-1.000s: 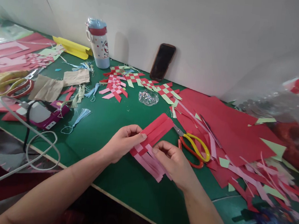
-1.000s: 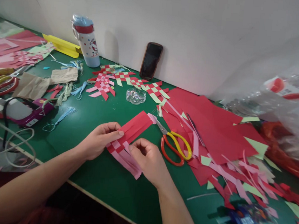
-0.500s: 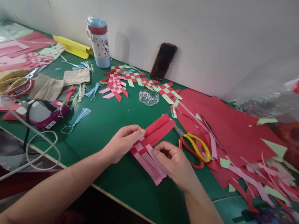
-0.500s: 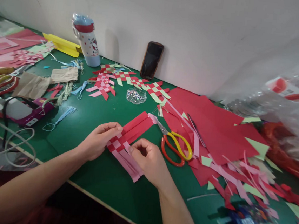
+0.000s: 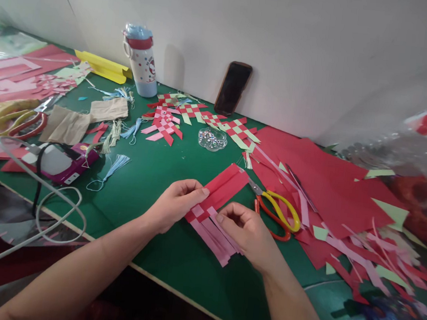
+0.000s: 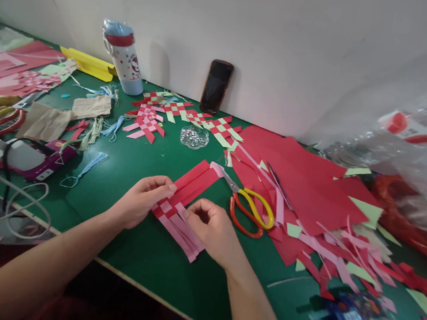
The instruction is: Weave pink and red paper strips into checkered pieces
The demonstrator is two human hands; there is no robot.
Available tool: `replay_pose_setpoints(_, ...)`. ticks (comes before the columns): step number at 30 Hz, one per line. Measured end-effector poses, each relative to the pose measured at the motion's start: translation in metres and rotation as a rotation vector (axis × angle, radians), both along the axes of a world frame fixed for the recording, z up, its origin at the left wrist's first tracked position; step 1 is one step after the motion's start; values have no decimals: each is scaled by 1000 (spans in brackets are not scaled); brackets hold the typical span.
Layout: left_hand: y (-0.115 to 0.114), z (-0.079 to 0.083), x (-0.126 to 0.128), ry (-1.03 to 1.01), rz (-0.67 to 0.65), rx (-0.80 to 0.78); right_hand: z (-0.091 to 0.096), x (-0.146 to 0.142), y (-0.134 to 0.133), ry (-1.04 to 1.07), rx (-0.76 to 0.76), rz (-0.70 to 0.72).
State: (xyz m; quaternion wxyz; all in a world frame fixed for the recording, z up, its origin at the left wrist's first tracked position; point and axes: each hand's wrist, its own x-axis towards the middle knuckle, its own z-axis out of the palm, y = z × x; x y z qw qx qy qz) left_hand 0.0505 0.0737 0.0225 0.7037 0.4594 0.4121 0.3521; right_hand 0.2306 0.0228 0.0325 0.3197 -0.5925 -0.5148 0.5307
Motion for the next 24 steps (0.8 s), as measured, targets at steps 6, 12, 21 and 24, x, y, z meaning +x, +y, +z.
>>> replay_pose_setpoints(6,2,-1,-4,28,-178,-41,1,-2,-2,-1,-5,37)
replay_pose_setpoints(12,2,0,-2,-35,-106,-84,1,-4,-2,1,-15,58)
replay_pose_setpoints(21,2,-2,-2,-152,-37,-115,1,-5,-1,-45,-2,80)
replay_pose_setpoints(24,1,-1,-1,-157,-30,-122,1,-5,-1,-51,-7,80)
